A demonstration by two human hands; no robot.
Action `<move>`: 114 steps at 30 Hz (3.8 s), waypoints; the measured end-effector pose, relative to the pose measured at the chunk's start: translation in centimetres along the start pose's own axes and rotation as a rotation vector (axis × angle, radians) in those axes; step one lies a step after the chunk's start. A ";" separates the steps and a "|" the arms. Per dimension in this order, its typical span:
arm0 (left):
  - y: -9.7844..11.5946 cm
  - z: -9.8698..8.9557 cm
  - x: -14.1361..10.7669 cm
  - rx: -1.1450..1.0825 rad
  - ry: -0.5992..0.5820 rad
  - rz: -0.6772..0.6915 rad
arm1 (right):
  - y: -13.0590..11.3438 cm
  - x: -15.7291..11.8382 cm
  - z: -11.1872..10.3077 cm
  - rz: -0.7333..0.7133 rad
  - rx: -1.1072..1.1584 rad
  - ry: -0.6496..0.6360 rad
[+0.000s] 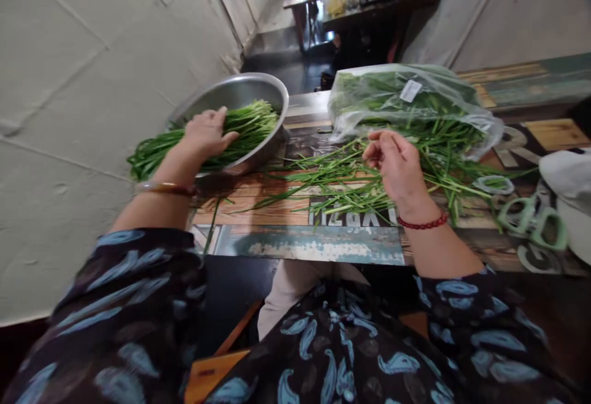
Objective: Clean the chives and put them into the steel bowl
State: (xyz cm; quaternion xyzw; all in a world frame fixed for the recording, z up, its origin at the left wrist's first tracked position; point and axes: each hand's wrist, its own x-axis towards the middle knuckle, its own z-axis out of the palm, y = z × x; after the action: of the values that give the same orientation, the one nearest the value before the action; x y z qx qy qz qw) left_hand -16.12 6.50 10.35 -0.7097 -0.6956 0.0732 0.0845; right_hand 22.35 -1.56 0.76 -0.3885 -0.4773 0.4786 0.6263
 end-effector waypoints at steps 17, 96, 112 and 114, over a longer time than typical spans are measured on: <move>20.6 5.5 -14.4 -0.498 0.087 0.582 | -0.1 2.4 -3.2 -0.073 -0.011 0.191; 17.6 6.8 -5.0 -1.302 0.206 0.340 | 1.6 0.9 -0.8 -0.372 -0.693 -0.029; 11.8 3.4 -16.9 -0.687 -0.199 0.625 | 2.7 1.9 -1.8 -0.159 -0.375 0.281; 12.2 3.9 -18.1 -0.623 -0.252 0.655 | 2.3 1.8 -1.5 -0.128 -0.331 0.294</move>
State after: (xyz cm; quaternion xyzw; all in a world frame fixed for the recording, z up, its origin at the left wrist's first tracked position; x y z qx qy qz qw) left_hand -5.52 -11.73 3.58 -0.8691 -0.4285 -0.0307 -0.2452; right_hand 23.45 0.67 -1.36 -0.5204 -0.4767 0.2912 0.6458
